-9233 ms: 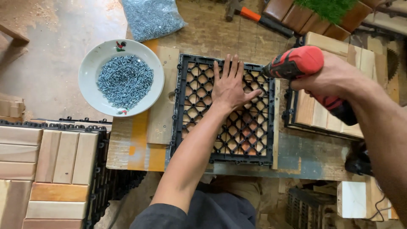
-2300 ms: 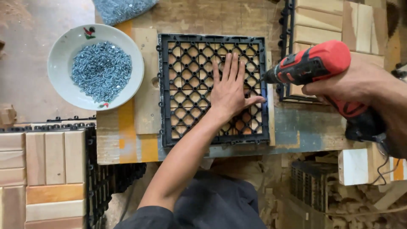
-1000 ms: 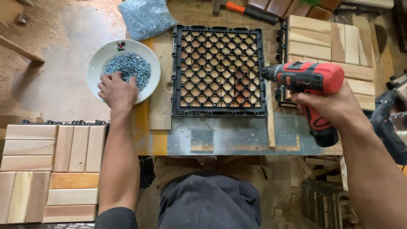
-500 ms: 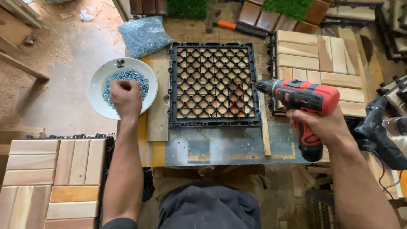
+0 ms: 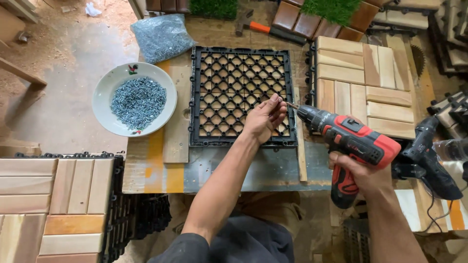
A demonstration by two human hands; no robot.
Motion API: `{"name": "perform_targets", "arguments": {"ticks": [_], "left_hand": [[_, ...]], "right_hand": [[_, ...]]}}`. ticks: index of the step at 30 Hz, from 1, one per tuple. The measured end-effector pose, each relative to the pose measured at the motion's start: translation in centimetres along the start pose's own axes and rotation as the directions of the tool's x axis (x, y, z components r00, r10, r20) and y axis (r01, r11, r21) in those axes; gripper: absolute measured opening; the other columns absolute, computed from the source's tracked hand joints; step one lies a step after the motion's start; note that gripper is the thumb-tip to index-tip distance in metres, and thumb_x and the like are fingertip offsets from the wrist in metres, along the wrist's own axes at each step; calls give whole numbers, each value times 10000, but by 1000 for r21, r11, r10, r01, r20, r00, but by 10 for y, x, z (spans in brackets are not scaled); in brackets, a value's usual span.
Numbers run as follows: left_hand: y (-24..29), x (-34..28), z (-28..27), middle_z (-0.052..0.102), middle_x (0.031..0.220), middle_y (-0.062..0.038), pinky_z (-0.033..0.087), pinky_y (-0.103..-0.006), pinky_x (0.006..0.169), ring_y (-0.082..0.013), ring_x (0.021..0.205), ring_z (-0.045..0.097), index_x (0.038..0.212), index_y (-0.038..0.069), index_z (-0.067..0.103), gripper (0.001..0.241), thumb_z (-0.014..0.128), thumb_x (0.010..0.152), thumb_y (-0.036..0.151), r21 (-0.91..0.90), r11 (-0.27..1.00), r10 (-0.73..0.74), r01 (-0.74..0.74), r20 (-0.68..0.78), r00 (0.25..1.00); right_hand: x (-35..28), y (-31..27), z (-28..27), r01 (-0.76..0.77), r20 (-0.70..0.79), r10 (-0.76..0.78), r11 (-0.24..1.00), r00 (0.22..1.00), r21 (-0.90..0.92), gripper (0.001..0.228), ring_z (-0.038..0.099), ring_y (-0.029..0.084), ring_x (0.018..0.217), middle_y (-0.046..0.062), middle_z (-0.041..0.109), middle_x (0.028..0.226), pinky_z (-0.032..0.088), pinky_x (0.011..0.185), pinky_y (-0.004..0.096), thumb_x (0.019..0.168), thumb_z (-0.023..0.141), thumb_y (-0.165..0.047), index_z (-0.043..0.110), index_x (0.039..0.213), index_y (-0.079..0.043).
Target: Assembling wooden deck tiles by screwing wooden slats onto a plastic interlocking base using a power drill.
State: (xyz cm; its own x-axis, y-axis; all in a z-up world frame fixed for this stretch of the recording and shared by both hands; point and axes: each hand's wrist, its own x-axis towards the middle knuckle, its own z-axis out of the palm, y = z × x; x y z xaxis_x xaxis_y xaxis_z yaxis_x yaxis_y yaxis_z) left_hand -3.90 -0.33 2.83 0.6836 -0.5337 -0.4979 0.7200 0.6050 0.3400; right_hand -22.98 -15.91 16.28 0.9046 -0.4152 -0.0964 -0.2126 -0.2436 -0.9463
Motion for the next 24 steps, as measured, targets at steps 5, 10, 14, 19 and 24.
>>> {"name": "perform_targets", "arguments": {"ticks": [5,10,14,19,24], "left_hand": [[-8,-3,8,750,833,-96,644,-250,671,-146,730,729,974,38,725,217,774,908,239,1,998,-56,56,12,998],[-5,-4,10,757,828,-110,649,-237,629,-153,693,736,960,13,726,238,799,870,221,-36,996,-77,77,9,997],[-2,-8,5,757,841,-146,652,-228,618,-166,697,736,997,-45,728,276,804,865,185,68,987,-149,147,26,988],[18,-25,13,768,946,-278,638,-275,664,-258,753,758,1127,-156,696,687,699,819,458,573,819,-56,31,25,998],[3,24,-42,-38,1724,-116,-128,-608,1238,-318,1570,-148,1655,82,114,1257,430,815,961,670,-737,349,-83,484,803]], "right_hand": [[0,7,-1,8,-22,-8,1000,1000,-4,194,693,217,650,118,699,767,628,646,345,833,764,-8,658,995,-22],[8,5,-10,70,35,-67,994,997,-88,235,697,201,718,81,697,824,632,720,344,836,753,-35,658,1051,-46],[12,-12,-22,334,236,-253,839,938,-429,817,659,163,859,79,711,1020,529,999,305,753,806,-63,520,1517,-28],[37,-40,-21,199,260,-71,838,963,-508,882,668,227,681,137,697,929,600,736,331,740,788,-104,477,1565,-80],[73,-97,13,-311,-16,362,778,932,-545,560,661,331,750,232,690,857,580,763,466,865,736,8,588,1400,-63]]}}
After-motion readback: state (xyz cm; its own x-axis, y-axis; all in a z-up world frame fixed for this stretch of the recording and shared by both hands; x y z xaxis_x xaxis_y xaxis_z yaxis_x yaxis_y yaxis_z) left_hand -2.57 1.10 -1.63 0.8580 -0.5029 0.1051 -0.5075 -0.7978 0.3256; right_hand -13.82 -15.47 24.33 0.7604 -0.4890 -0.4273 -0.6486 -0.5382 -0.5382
